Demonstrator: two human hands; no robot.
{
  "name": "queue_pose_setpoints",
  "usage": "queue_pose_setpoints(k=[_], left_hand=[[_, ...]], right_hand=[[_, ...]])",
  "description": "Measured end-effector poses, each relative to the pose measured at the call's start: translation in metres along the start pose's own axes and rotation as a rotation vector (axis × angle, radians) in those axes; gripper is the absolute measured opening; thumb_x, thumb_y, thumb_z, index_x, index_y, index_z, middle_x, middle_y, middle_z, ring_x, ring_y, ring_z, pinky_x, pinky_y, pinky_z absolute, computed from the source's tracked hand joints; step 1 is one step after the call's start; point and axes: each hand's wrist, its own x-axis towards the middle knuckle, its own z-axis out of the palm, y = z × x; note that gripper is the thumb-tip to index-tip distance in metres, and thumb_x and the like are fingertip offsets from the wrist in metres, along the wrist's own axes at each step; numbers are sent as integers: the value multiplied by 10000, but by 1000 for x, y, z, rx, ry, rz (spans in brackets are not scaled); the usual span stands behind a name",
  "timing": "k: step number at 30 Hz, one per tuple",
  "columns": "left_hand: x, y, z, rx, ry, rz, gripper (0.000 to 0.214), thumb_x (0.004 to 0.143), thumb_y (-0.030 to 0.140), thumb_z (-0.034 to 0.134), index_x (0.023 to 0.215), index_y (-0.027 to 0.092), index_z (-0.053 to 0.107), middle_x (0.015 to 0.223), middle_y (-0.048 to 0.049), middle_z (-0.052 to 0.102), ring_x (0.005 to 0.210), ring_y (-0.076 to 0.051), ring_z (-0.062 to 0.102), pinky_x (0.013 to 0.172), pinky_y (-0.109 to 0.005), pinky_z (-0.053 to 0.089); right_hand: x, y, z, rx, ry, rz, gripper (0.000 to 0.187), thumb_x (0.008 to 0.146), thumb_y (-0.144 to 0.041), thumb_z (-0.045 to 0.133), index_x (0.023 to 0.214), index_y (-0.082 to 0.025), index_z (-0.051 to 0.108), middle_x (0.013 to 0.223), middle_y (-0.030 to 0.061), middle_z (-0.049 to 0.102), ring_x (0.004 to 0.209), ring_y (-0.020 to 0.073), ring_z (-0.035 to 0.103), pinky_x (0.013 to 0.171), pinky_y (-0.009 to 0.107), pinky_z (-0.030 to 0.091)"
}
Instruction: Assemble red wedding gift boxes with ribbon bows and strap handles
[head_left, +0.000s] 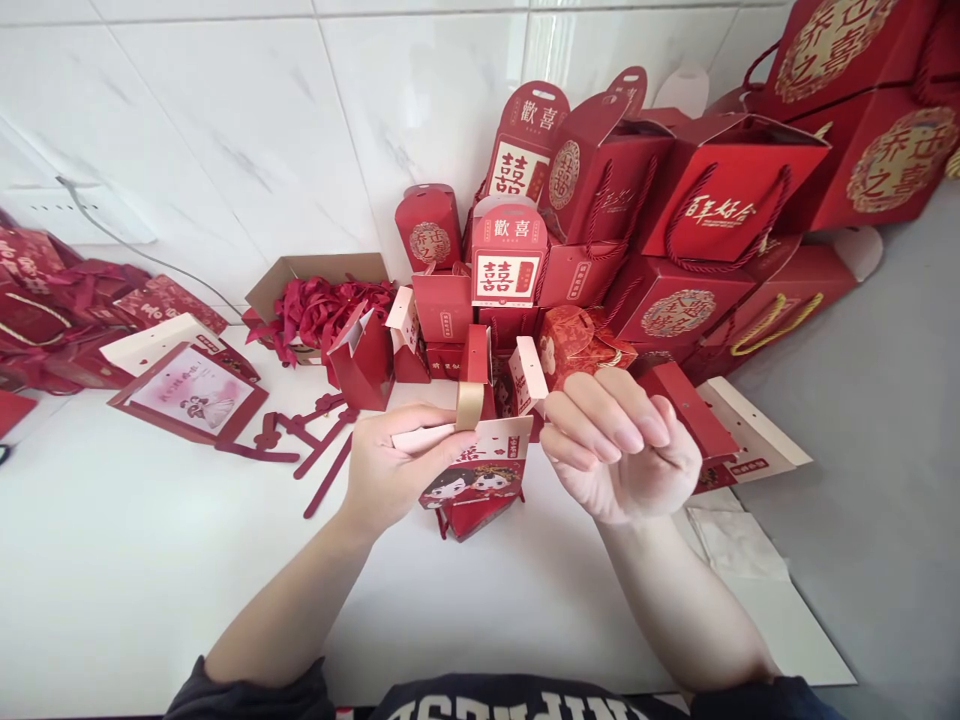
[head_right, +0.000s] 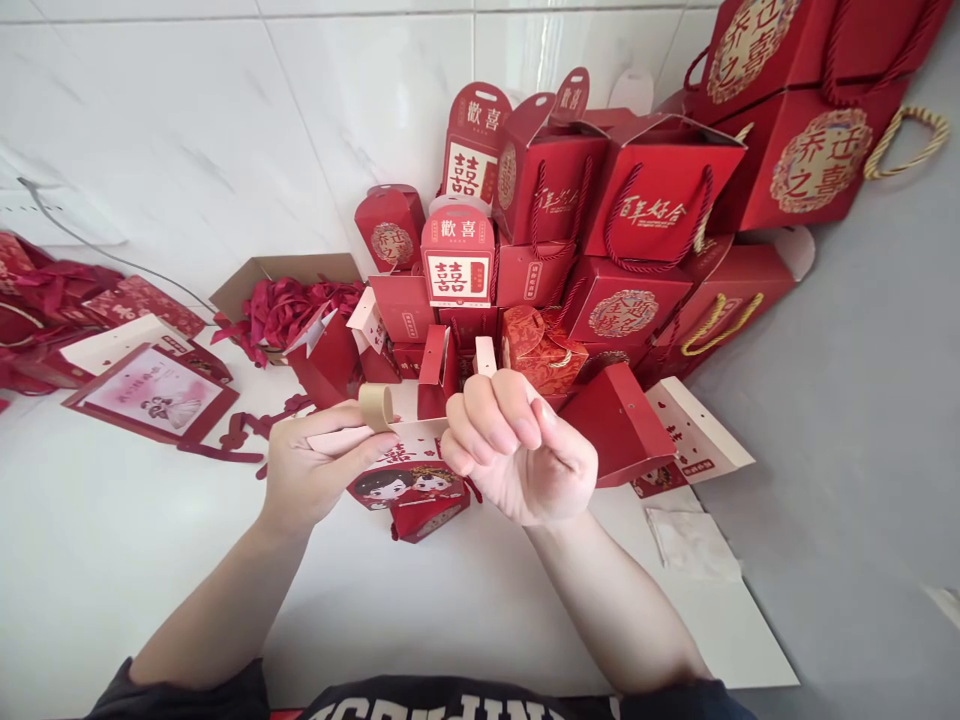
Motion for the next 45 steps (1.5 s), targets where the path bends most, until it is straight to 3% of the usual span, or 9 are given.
queue_pose_setpoints(k=[7, 10, 13, 19, 28, 36, 41, 43, 45], left_hand=[[0, -2, 1, 17, 34, -23, 108, 792, 265, 751, 815, 161, 766, 779, -36, 763, 667, -170, 690, 596, -250, 568], [0, 0, 2, 25, 30, -8, 101, 794, 264, 747, 797, 164, 762, 760, -29, 762, 640, -160, 685, 574, -240, 560], [-1, 2, 2, 33, 31, 1, 83, 779, 232, 756, 828, 167, 767, 788, -32, 772, 656, -163, 699, 588, -236, 567], [-2, 8, 7, -25, 21, 71, 97, 734, 141, 744, 830, 139, 757, 769, -41, 763, 638, -157, 698, 572, -223, 565], [1, 8, 4, -36, -72, -38, 161, 735, 198, 792, 888, 153, 774, 811, -39, 774, 669, -158, 709, 624, -219, 576], [-1, 5, -2, -106, -155, -93, 168, 847, 263, 698, 969, 177, 774, 914, -41, 774, 788, -171, 715, 702, -231, 560], [8, 14, -31, 145, -422, -196, 256, 836, 383, 701, 1008, 204, 763, 877, -12, 766, 770, -186, 699, 667, -242, 534], [8, 22, -57, 286, -413, -237, 284, 817, 441, 704, 919, 184, 765, 778, -8, 747, 685, -178, 671, 591, -238, 507], [1, 31, -92, 395, -250, -277, 316, 787, 477, 719, 832, 165, 743, 771, -8, 736, 711, -183, 665, 592, -234, 506]], right_hand=[[-5, -4, -2, -243, 42, -34, 433, 944, -521, 429, 629, -259, 287, 544, -35, 269, 449, 155, 318, 380, 292, 384], [-6, -7, -4, -708, 19, -85, 264, 970, -417, 486, 782, -256, 577, 764, 41, 570, 735, 203, 576, 679, 389, 527], [-8, -7, -3, -1042, -132, -39, 165, 974, -247, 525, 1040, -249, 676, 1098, 75, 654, 1051, 238, 600, 935, 439, 483], [-9, -6, 3, -1006, -348, 24, 316, 1009, -172, 425, 1272, -251, 581, 1339, 71, 580, 1252, 221, 526, 1069, 421, 433], [-10, -4, 0, -1011, -345, 76, 432, 979, -120, 452, 1376, -284, 496, 1496, 73, 403, 1353, 223, 444, 1074, 403, 481], [-11, -2, -2, -1028, -331, 134, 517, 955, -109, 482, 1438, -284, 425, 1444, 78, 460, 1343, 211, 452, 1020, 355, 524], [-9, -18, -6, -1113, -299, 89, 365, 945, -158, 566, 1297, -256, 569, 1300, 64, 595, 1232, 199, 555, 1039, 326, 480], [-9, -26, -10, -1155, -247, 54, 302, 942, -164, 577, 1226, -254, 628, 1257, 59, 626, 1205, 202, 575, 1018, 318, 481], [-10, -34, -14, -1172, -201, 28, 243, 945, -162, 571, 1143, -254, 677, 1184, 53, 663, 1133, 201, 616, 968, 314, 499]])
